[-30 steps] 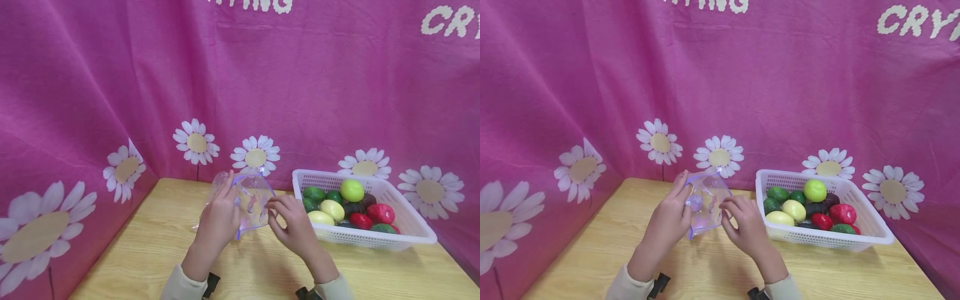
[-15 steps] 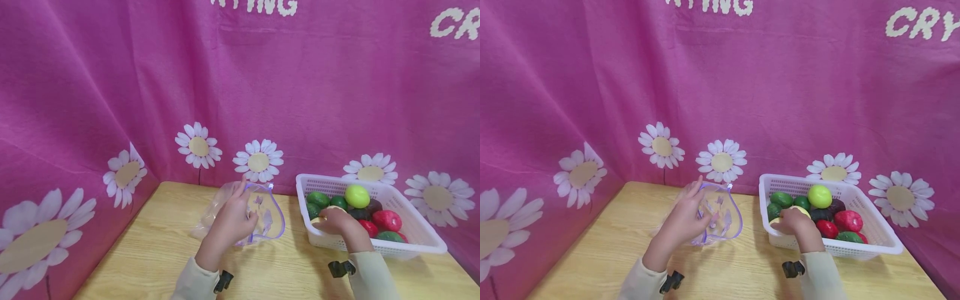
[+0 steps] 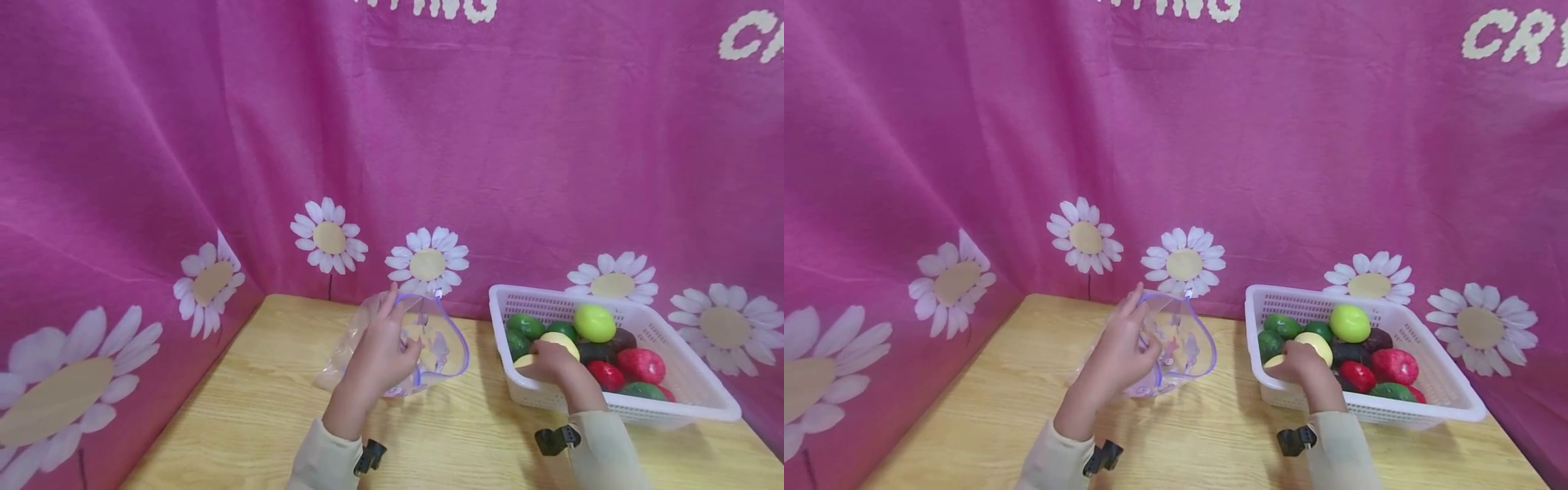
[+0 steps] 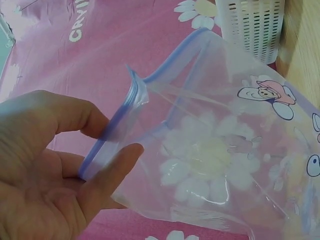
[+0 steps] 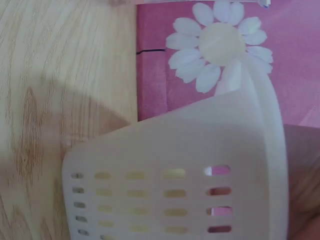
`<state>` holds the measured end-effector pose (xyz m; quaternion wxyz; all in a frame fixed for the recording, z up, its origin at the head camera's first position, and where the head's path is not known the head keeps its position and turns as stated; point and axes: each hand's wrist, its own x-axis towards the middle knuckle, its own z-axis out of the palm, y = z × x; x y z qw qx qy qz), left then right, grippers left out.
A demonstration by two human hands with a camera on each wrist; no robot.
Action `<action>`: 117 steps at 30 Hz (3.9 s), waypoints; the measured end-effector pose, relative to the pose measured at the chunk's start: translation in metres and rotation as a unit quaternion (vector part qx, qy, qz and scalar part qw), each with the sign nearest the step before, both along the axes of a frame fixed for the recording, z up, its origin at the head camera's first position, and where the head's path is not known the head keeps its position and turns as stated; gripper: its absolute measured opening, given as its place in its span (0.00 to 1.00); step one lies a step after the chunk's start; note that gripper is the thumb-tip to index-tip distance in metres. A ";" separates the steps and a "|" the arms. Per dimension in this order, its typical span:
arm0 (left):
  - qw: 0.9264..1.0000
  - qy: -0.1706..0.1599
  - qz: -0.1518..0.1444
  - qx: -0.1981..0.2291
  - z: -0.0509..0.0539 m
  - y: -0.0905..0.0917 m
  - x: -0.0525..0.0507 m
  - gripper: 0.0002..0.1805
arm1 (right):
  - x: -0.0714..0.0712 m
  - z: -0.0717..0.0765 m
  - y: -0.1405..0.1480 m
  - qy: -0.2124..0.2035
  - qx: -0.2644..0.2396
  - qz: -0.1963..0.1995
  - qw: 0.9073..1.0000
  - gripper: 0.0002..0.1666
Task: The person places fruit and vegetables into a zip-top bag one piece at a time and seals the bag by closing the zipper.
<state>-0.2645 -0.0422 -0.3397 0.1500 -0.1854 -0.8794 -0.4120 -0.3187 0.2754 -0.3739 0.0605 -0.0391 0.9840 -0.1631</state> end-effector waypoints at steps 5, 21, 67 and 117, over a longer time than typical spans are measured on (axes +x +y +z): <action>1.000 0.001 -0.010 0.012 0.000 0.001 -0.001 0.35 | 0.014 0.005 0.002 0.063 -0.007 -0.023 0.998 0.40; 0.998 0.063 -0.002 -0.013 0.002 -0.001 0.002 0.30 | 0.061 0.034 -0.079 0.250 -0.386 0.131 0.878 0.38; 0.997 0.077 -0.011 -0.021 0.017 -0.015 0.014 0.33 | 0.065 0.014 -0.102 0.214 -0.168 0.271 0.923 0.45; 0.993 0.084 -0.013 0.086 0.015 -0.014 0.010 0.33 | -0.012 -0.020 0.037 0.105 0.027 0.018 0.994 0.38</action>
